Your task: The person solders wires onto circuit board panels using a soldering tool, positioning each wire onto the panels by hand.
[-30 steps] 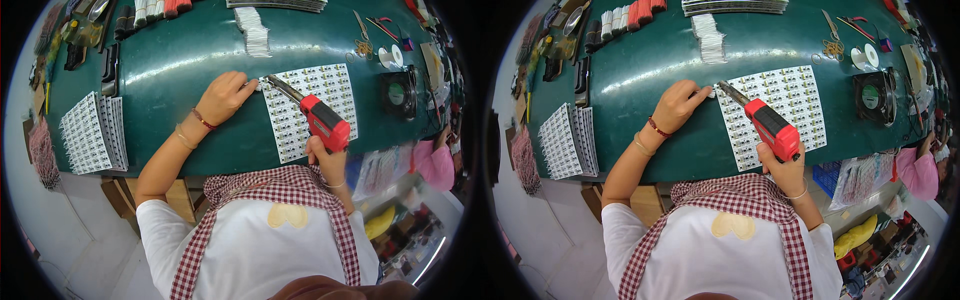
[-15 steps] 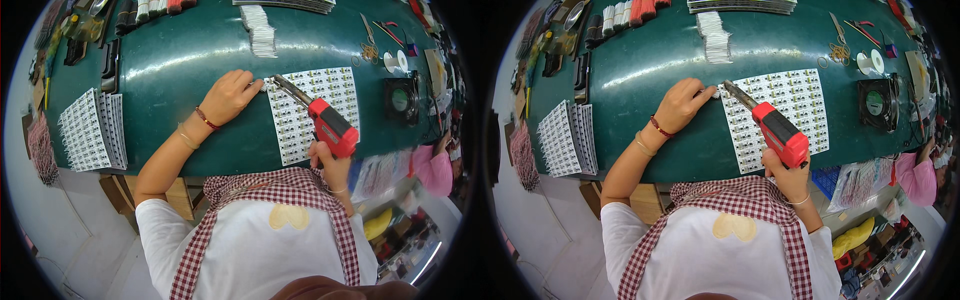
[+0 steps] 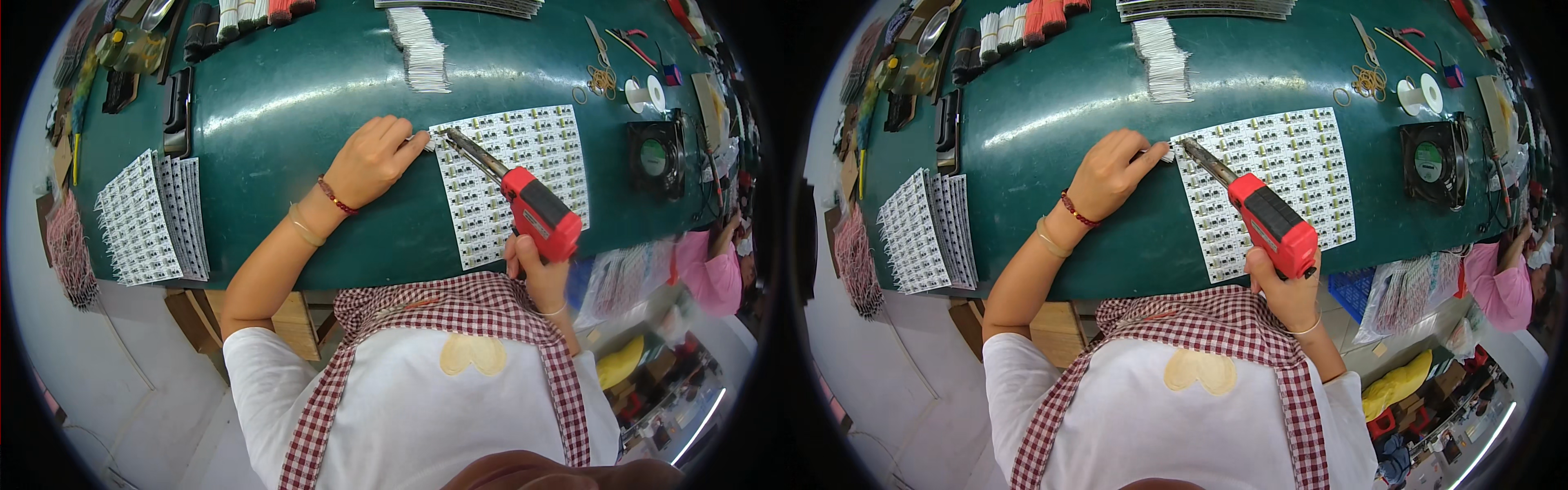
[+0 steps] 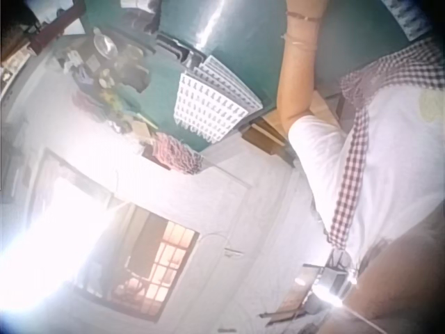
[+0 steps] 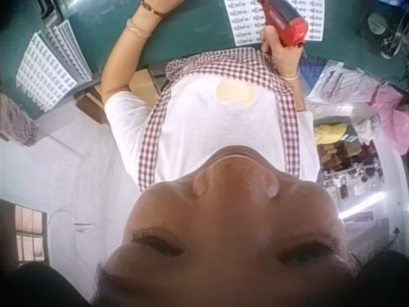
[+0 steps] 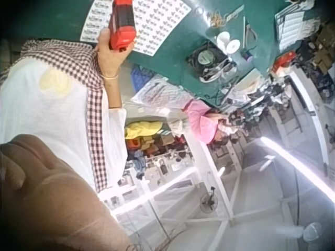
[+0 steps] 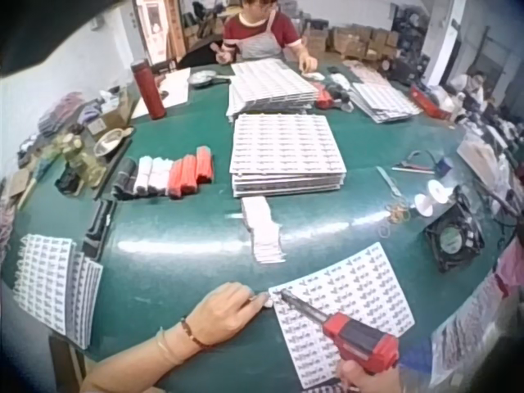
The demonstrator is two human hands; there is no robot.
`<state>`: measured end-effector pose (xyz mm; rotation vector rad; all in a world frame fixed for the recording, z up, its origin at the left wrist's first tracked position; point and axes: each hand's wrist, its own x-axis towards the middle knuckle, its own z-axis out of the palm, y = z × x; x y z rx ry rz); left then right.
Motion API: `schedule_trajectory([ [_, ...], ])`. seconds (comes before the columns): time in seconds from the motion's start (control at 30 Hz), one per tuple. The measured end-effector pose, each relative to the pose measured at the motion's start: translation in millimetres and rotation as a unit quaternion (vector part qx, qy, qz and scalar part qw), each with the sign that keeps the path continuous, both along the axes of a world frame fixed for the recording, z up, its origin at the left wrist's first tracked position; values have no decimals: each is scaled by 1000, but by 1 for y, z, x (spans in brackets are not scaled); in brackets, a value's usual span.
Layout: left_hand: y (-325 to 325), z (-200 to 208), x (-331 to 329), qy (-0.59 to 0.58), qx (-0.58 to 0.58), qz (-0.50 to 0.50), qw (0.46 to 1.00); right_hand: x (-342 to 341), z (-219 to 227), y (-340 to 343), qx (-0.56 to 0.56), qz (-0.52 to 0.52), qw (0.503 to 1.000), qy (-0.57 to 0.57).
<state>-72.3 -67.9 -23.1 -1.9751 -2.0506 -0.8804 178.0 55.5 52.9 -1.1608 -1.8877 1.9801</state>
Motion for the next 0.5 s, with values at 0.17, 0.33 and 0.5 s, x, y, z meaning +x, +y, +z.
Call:
schedule_trajectory([
  [0.17,0,-2,0,2,-2,-3,1000,4,-9,4,-33,-13,999,5],
  [0.33,0,-2,0,10,-7,-9,1000,8,-16,2,8,9,1000,-1],
  [0.5,0,-1,1,-3,-5,-4,1000,5,-5,-4,-8,-26,1000,7],
])
